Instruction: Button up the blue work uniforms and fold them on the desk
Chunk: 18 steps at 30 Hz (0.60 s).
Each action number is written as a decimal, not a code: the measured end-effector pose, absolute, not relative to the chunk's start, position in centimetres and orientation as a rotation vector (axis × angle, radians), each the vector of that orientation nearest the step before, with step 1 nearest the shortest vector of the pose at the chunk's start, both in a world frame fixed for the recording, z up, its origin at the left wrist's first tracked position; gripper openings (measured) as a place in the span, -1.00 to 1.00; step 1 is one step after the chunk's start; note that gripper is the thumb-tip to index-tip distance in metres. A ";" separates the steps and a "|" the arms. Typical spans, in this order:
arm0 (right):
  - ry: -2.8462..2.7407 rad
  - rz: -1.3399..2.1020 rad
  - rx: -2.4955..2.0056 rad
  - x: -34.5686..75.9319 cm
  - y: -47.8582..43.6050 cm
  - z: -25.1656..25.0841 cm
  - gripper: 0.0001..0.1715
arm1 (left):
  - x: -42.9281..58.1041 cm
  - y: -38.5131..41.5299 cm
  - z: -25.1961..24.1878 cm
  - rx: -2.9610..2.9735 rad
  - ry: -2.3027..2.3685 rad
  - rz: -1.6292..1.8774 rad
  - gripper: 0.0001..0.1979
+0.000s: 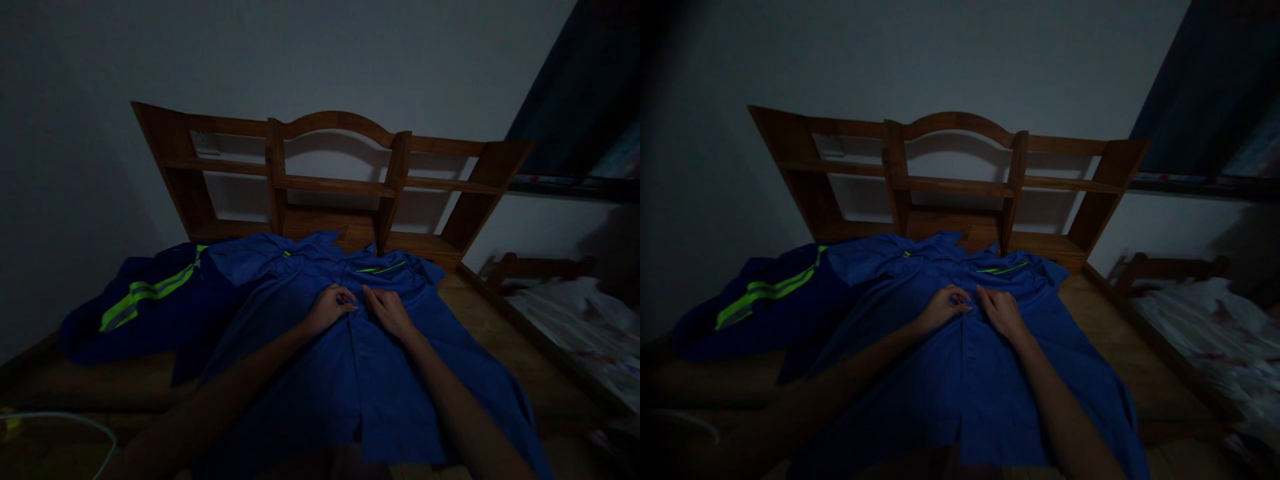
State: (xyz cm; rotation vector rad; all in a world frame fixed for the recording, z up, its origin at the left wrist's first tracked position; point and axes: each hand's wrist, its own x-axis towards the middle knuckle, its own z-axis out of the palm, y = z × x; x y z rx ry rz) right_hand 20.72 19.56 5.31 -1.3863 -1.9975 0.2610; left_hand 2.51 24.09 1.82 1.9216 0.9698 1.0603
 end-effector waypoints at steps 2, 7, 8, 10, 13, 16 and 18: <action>-1.997 0.266 -1.385 20.7 19.6 5.3 -0.37 | 2.5 24.0 1.9 1.921 0.984 1.060 -0.76; -1.998 0.274 -1.384 20.8 19.7 5.2 -0.38 | 2.6 24.1 1.6 1.927 0.976 1.078 -0.76; -1.997 0.275 -1.384 20.8 19.7 5.2 -0.38 | 2.6 24.1 1.5 1.927 0.976 1.080 -0.76; -1.994 0.275 -1.384 20.8 19.7 5.2 -0.39 | 2.6 24.1 1.5 1.929 0.981 1.080 -0.76; -1.994 0.277 -1.377 20.8 19.6 5.2 -0.39 | 2.6 24.0 1.6 1.942 0.986 1.094 -0.75; -2.000 0.277 -1.370 20.8 19.6 5.2 -0.40 | 2.6 23.9 1.8 1.955 0.971 1.104 -0.75; -1.999 0.272 -1.369 20.8 19.6 5.2 -0.40 | 2.6 23.8 1.9 1.948 0.960 1.103 -0.75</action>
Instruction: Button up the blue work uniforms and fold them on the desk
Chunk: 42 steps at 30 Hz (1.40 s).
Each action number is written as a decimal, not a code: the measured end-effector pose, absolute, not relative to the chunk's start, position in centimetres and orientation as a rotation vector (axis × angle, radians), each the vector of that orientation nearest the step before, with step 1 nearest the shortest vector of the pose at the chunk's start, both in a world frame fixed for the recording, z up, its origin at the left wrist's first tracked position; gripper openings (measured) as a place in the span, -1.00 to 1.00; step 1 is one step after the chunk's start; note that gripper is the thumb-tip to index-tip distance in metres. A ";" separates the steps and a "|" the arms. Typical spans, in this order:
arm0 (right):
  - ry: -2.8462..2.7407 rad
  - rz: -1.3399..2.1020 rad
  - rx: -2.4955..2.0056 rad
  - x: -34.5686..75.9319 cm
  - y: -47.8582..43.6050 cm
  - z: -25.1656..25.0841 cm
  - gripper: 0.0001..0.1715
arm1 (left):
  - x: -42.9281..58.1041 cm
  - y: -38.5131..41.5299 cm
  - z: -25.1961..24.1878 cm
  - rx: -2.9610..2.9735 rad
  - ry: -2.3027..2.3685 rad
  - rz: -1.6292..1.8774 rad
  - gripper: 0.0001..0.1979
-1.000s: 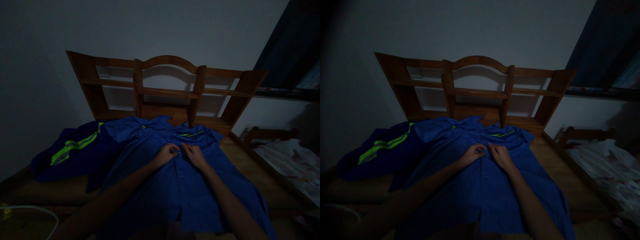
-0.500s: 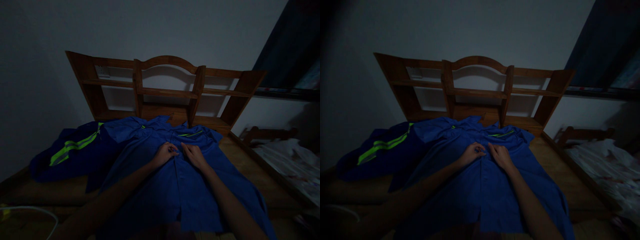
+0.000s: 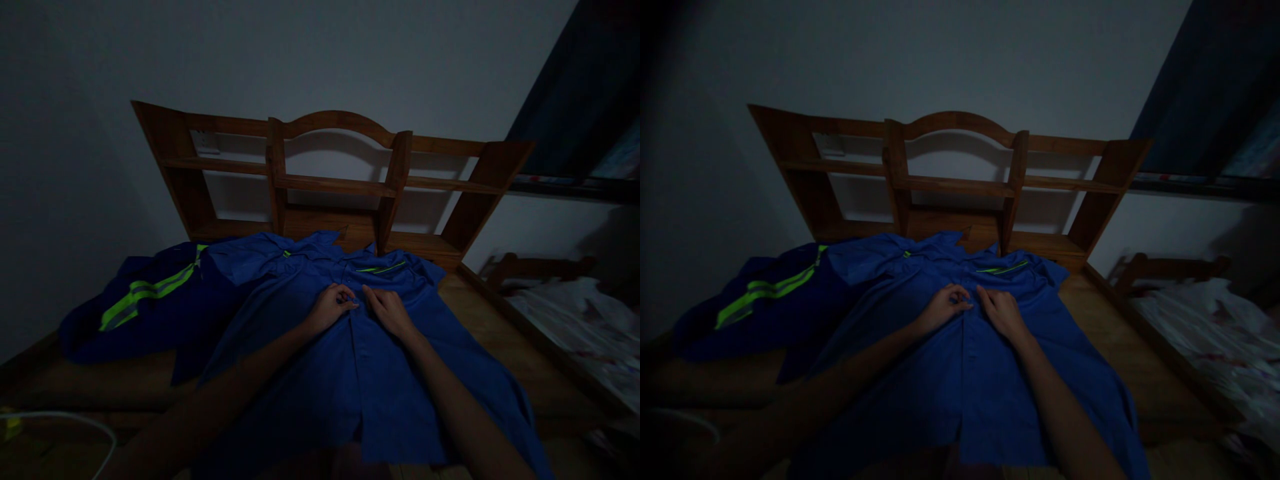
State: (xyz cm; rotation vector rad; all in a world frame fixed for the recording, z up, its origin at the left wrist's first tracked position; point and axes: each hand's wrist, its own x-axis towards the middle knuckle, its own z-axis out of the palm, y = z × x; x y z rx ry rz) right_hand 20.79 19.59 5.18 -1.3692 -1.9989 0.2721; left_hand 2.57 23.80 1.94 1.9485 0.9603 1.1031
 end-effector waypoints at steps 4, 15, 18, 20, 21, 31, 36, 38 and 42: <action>-2.002 0.260 -1.376 20.8 19.6 5.2 -0.39 | 2.5 23.7 2.0 1.941 0.955 1.113 -0.75; -2.009 0.257 -1.376 20.8 19.5 5.2 -0.39 | 2.6 23.4 2.8 1.939 0.960 1.077 -0.79; -2.012 0.251 -1.369 20.8 19.5 5.2 -0.40 | 2.6 23.5 2.6 1.954 0.952 1.107 -0.79; -2.010 0.250 -1.367 20.8 19.5 5.2 -0.41 | 2.5 23.6 2.4 1.955 0.956 1.113 -0.79; -2.009 0.251 -1.367 20.8 19.5 5.2 -0.41 | 2.5 23.7 2.4 1.952 0.957 1.111 -0.79; -2.007 0.250 -1.360 20.9 19.5 5.2 -0.41 | 2.4 23.4 2.7 2.084 0.947 1.064 -0.78; -1.970 0.272 -1.415 21.3 20.3 4.2 -0.35 | 2.6 23.6 2.4 1.997 0.972 1.022 -0.75; -1.949 0.296 -1.439 21.5 20.8 3.7 -0.33 | 2.7 23.6 2.3 1.989 1.000 0.987 -0.72; -1.903 0.311 -1.482 22.0 21.4 3.2 -0.30 | 2.9 22.6 2.7 2.118 1.063 1.069 -0.66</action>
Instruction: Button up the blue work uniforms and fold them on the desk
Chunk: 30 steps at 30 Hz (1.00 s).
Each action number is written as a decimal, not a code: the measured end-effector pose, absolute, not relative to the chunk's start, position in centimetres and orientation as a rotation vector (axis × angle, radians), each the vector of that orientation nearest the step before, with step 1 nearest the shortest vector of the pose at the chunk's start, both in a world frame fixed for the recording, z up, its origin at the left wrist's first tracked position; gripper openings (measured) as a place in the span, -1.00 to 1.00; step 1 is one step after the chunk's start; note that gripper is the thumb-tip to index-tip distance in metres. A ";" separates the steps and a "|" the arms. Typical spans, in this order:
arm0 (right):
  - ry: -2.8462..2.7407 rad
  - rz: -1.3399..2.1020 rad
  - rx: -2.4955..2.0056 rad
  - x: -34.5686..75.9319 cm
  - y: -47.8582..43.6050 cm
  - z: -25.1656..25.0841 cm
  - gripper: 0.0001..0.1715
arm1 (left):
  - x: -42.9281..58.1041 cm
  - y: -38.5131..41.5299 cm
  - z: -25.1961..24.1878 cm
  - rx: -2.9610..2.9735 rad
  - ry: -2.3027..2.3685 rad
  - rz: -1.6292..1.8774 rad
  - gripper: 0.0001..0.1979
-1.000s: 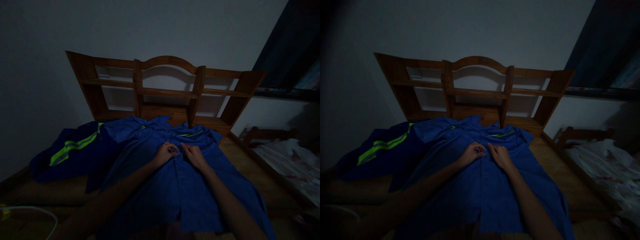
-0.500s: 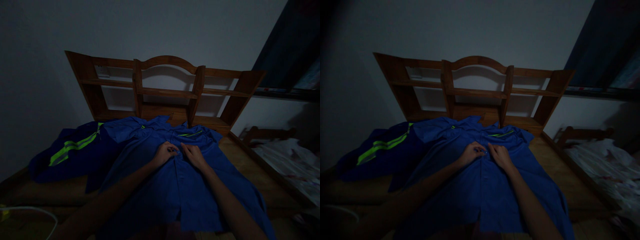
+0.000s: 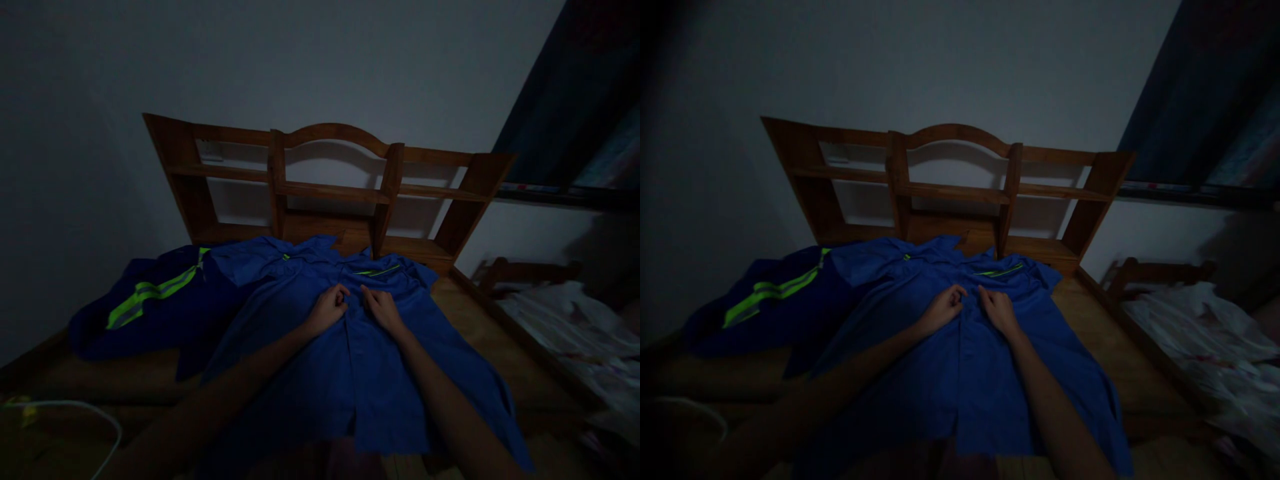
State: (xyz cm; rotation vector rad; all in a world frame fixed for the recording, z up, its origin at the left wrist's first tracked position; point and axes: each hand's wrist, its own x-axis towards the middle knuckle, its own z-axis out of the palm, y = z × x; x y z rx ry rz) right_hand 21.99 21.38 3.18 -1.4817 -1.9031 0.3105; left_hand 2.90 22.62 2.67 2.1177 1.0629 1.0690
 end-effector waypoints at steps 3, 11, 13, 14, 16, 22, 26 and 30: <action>-1.911 0.222 -1.520 22.2 21.5 3.1 -0.33 | 3.0 21.1 3.5 2.283 1.108 1.088 -0.64; -2.032 0.170 -1.463 21.9 20.3 3.9 -0.50 | 1.9 14.5 6.7 2.546 1.268 0.915 -0.78; -2.053 0.171 -1.400 21.7 19.0 5.0 -0.55 | 1.0 12.4 6.5 2.502 1.247 0.874 -0.79; -2.056 0.172 -1.352 21.6 17.9 5.6 -0.59 | 0.5 11.4 6.1 2.462 1.236 0.857 -0.79; -2.057 0.179 -1.247 21.4 15.1 6.7 -0.69 | -0.5 9.5 5.2 2.368 1.213 0.861 -0.78; -2.114 0.335 -1.172 20.6 5.6 6.1 -0.77 | -0.3 6.2 3.6 2.226 1.095 1.039 -0.65; -1.984 0.458 -1.186 20.7 4.1 4.3 -0.72 | 1.7 6.2 3.6 2.163 1.047 1.082 -0.68; -1.853 0.560 -1.197 21.5 5.0 3.7 -0.75 | 3.3 7.0 3.1 2.086 1.046 1.113 -0.57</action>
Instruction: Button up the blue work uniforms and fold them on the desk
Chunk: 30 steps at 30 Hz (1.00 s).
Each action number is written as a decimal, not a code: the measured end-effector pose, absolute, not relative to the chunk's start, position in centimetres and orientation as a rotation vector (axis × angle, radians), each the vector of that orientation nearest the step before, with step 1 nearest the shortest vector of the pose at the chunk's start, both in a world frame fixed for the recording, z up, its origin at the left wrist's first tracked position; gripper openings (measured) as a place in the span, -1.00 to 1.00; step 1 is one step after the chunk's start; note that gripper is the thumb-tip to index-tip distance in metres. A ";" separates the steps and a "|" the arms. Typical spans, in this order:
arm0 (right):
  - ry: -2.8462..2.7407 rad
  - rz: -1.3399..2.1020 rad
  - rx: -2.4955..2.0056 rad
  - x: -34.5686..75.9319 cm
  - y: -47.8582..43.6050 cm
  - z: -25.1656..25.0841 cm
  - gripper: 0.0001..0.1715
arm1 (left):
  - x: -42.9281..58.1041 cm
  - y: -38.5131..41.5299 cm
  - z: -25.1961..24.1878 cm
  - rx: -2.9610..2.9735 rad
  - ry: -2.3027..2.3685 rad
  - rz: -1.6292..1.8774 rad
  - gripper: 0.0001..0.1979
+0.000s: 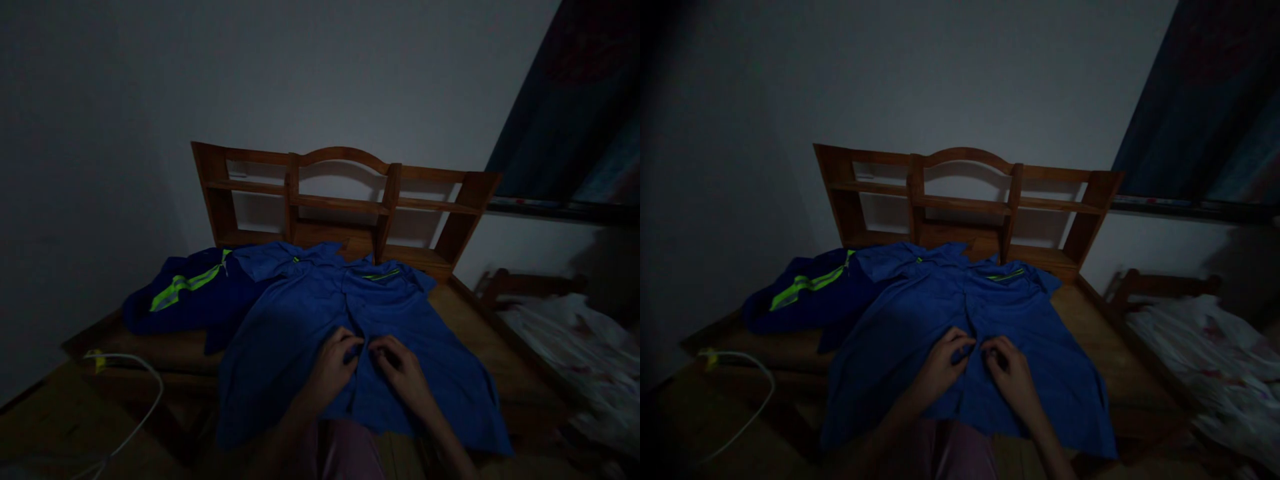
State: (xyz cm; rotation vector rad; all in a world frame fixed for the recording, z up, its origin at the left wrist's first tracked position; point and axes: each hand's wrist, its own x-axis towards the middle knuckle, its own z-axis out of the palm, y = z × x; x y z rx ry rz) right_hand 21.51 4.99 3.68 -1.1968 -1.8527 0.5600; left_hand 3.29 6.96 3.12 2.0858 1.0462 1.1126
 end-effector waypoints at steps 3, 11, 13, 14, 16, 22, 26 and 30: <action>-1.786 0.602 -1.213 22.0 5.4 3.6 -0.76 | 4.0 7.3 2.9 2.045 1.037 1.148 -0.49; -1.736 0.634 -1.192 22.2 5.3 3.7 -0.71 | 5.1 7.0 2.8 2.025 1.079 1.203 -0.48; -1.750 0.654 -1.187 22.2 5.3 3.6 -0.69 | 5.0 7.4 2.3 1.986 1.160 1.219 -0.58; -1.763 0.656 -1.185 22.2 5.4 3.6 -0.68 | 4.9 7.6 2.0 1.957 1.213 1.217 -0.63; -1.793 0.642 -1.181 22.2 5.4 3.5 -0.69 | 4.7 8.2 1.7 1.907 1.300 1.185 -0.68; -1.813 0.617 -1.190 22.0 5.1 3.9 -0.70 | 4.6 9.2 2.6 1.897 1.280 0.980 -0.80; -1.853 0.641 -1.157 21.9 4.8 4.1 -0.70 | 4.5 9.1 3.1 1.854 1.293 0.923 -0.83; -1.870 0.652 -1.149 21.9 4.8 4.2 -0.70 | 4.3 9.0 2.8 1.851 1.295 0.965 -0.84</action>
